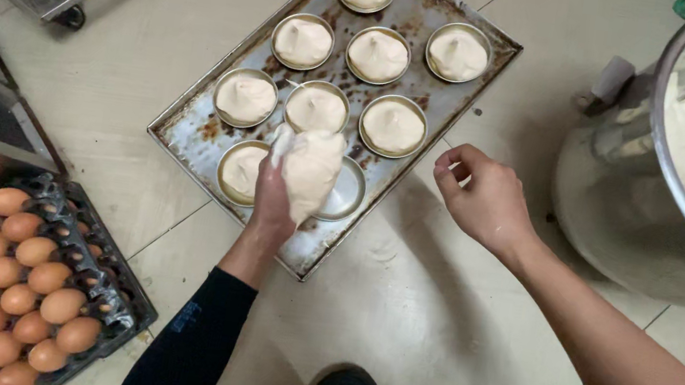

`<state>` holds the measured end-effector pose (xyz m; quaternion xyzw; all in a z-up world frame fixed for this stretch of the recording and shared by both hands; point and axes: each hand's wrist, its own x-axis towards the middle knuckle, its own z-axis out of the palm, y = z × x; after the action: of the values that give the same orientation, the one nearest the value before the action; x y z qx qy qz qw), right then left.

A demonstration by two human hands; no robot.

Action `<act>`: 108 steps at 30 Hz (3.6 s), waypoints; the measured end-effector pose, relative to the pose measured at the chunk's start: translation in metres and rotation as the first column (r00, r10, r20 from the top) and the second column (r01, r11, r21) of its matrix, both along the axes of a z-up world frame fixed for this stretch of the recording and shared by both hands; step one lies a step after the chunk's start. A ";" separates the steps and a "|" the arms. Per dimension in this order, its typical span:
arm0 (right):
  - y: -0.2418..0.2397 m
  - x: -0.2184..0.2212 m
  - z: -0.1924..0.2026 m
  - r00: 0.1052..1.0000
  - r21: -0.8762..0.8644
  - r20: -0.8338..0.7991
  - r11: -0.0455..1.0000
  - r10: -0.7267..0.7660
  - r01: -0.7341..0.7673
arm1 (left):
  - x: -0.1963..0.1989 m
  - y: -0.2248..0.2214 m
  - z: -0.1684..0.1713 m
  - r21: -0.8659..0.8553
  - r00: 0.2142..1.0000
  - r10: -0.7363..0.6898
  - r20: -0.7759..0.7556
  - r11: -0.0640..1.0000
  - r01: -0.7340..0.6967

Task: The person portioned batter by hand from a large metal bowl into small molds on a tray.

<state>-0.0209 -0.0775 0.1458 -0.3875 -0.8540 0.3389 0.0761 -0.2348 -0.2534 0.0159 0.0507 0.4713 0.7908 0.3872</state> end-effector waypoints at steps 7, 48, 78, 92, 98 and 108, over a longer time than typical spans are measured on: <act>0.004 -0.002 -0.029 0.981 -0.269 0.073 0.944 -0.179 0.192 | -0.017 0.045 -0.032 -0.103 0.696 0.046 -0.717 0.980 -0.171; -0.102 -0.013 -0.052 0.804 -0.810 -0.564 0.311 -0.187 -0.497 | 0.078 0.062 0.084 0.580 0.793 -0.271 0.546 0.805 -0.125; -0.088 0.016 -0.047 0.884 0.151 -0.450 0.965 -0.126 0.214 | 0.151 0.019 0.029 0.446 0.868 -0.449 0.212 0.835 0.322; -0.074 0.016 -0.036 0.823 0.005 -0.563 0.996 -0.074 0.092 | 0.082 0.102 0.130 -0.353 0.707 -0.295 -0.642 0.933 0.069; -0.084 -0.004 -0.046 0.721 -0.210 -0.630 0.957 -0.287 0.198 | 0.122 0.100 0.097 -0.271 0.343 -0.179 -0.922 0.932 -0.243; -0.044 0.013 -0.024 0.814 -0.032 -0.387 0.889 -0.433 0.458 | 0.145 0.070 0.105 -0.507 -0.036 -0.519 -0.854 0.846 -0.167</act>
<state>-0.0082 -0.1211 0.1216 -0.5000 -0.7180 0.3537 0.3307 -0.0894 -0.1833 0.1208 0.5620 0.7651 0.3119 0.0380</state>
